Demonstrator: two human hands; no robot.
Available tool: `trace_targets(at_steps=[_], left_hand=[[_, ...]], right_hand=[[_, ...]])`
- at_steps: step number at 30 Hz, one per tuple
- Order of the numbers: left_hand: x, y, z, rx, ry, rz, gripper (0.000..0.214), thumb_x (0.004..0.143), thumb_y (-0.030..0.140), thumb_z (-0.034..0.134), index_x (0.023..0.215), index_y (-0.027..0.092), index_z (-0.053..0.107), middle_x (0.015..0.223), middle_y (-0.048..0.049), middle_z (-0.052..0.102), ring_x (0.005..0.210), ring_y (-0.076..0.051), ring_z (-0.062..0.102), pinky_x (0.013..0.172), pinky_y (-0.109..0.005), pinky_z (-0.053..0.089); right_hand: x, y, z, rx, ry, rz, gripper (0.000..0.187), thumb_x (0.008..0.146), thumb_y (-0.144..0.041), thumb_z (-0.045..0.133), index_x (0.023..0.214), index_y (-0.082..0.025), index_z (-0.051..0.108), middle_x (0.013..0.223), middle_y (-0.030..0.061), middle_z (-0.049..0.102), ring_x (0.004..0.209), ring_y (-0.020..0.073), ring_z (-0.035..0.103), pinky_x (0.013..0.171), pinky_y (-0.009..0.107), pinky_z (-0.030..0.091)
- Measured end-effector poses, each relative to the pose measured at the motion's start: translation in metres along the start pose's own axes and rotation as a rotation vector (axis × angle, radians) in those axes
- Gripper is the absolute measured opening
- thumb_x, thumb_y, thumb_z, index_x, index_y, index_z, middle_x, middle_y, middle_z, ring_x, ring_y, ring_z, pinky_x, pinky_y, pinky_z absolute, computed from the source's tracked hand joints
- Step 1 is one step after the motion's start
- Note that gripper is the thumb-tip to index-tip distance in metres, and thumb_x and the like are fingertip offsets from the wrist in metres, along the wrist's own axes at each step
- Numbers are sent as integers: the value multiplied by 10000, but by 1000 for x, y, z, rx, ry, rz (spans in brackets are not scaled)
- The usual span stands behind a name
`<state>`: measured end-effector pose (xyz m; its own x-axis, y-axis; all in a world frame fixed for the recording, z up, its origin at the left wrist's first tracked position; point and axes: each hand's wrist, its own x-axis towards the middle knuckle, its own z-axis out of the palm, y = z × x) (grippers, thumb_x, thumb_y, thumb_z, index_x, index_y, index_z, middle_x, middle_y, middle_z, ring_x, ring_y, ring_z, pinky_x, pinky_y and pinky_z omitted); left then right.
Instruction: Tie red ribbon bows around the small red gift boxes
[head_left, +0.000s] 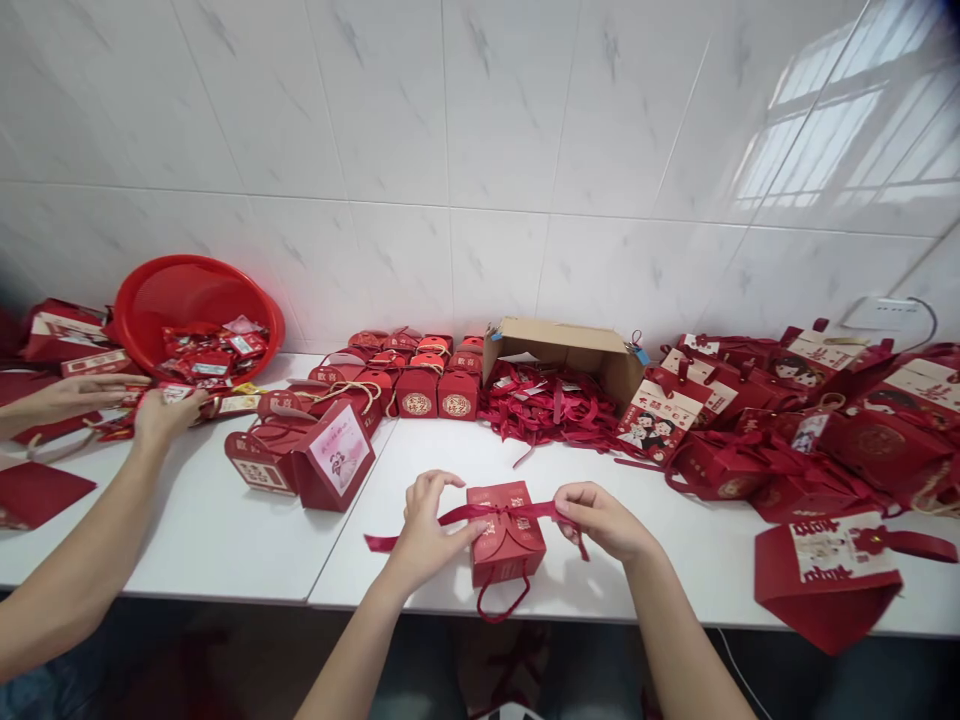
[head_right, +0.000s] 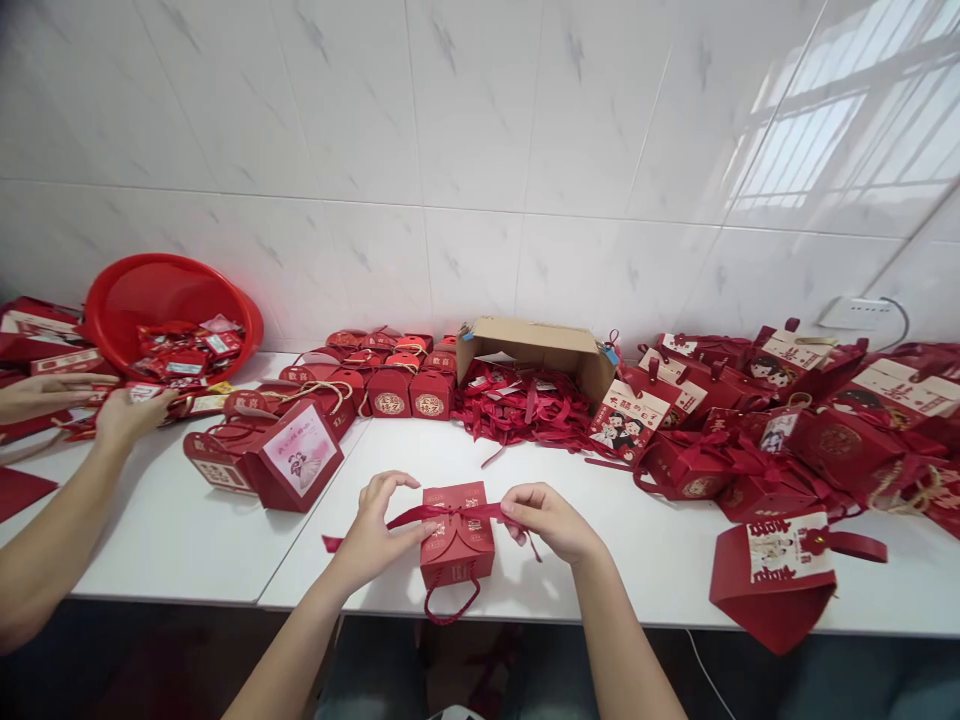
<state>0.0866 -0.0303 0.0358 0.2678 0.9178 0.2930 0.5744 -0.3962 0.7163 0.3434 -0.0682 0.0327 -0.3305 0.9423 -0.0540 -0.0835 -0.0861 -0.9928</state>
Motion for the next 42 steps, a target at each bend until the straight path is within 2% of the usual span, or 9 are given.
trace_targets(at_steps=[3, 7, 14, 18, 22, 27, 33, 38, 42], left_hand=[[0, 22, 4, -34, -21, 123, 367, 696, 401, 691, 1023, 270, 587, 1197, -70, 524, 1153, -282, 436, 958, -454, 343], [4, 44, 14, -105, -103, 198, 248, 738, 404, 662, 921, 237, 642, 975, -63, 639, 1020, -265, 522, 914, -442, 372], [14, 40, 22, -155, 21, 173, 81, 763, 250, 606, 755, 223, 682, 791, -43, 685, 844, -226, 588, 837, -409, 401], [12, 40, 20, 6, 117, 278, 99, 779, 235, 604, 782, 261, 700, 793, -21, 683, 875, -227, 577, 890, -444, 326], [7, 37, 16, 38, 148, 393, 134, 803, 220, 570, 837, 271, 688, 884, -31, 660, 948, -232, 549, 917, -433, 323], [4, 5, 11, -149, 48, 113, 185, 832, 305, 517, 985, 209, 557, 1028, -70, 599, 1013, -224, 539, 883, -368, 411], [2, -28, 14, -225, -196, -198, 343, 810, 502, 506, 678, 187, 482, 627, 27, 495, 602, -145, 492, 585, -265, 394], [5, -2, -13, -172, -181, 38, 241, 793, 389, 561, 673, 182, 532, 677, 3, 524, 651, -144, 486, 623, -255, 398], [20, 34, -41, 36, -308, 369, 111, 806, 272, 549, 768, 206, 629, 797, -38, 582, 789, -187, 508, 740, -303, 399]], right_hand=[[4, -6, 13, -43, 3, -125, 289, 770, -429, 662, 728, -143, 657, 648, 17, 587, 608, 120, 519, 572, 244, 425], [9, -11, 28, -54, -26, -173, 264, 786, -411, 646, 908, -181, 694, 835, 46, 646, 836, 184, 583, 790, 331, 460], [9, -6, 27, -1, 73, -169, 302, 743, -440, 685, 879, -194, 575, 745, 4, 578, 647, 124, 539, 620, 261, 461], [14, -1, 32, -76, 102, -143, 422, 757, -383, 676, 1121, -213, 548, 691, -32, 544, 602, 112, 513, 578, 240, 427], [22, 3, 46, -268, 181, -208, 195, 808, -303, 593, 948, -188, 663, 765, 17, 611, 714, 151, 566, 689, 286, 452], [22, 6, 56, -372, 328, -342, 172, 839, -296, 534, 805, -189, 664, 978, 72, 620, 885, 188, 585, 777, 298, 461], [23, 14, 66, -229, 338, -264, 236, 865, -377, 495, 814, -186, 624, 770, 43, 653, 720, 176, 594, 683, 289, 469], [32, 18, 76, -198, 500, -195, 217, 803, -308, 539, 910, -165, 662, 739, 65, 686, 695, 206, 632, 669, 323, 502], [34, 11, 78, -408, 532, -213, 206, 791, -231, 518, 889, -185, 694, 765, 54, 702, 685, 200, 630, 664, 315, 488]])
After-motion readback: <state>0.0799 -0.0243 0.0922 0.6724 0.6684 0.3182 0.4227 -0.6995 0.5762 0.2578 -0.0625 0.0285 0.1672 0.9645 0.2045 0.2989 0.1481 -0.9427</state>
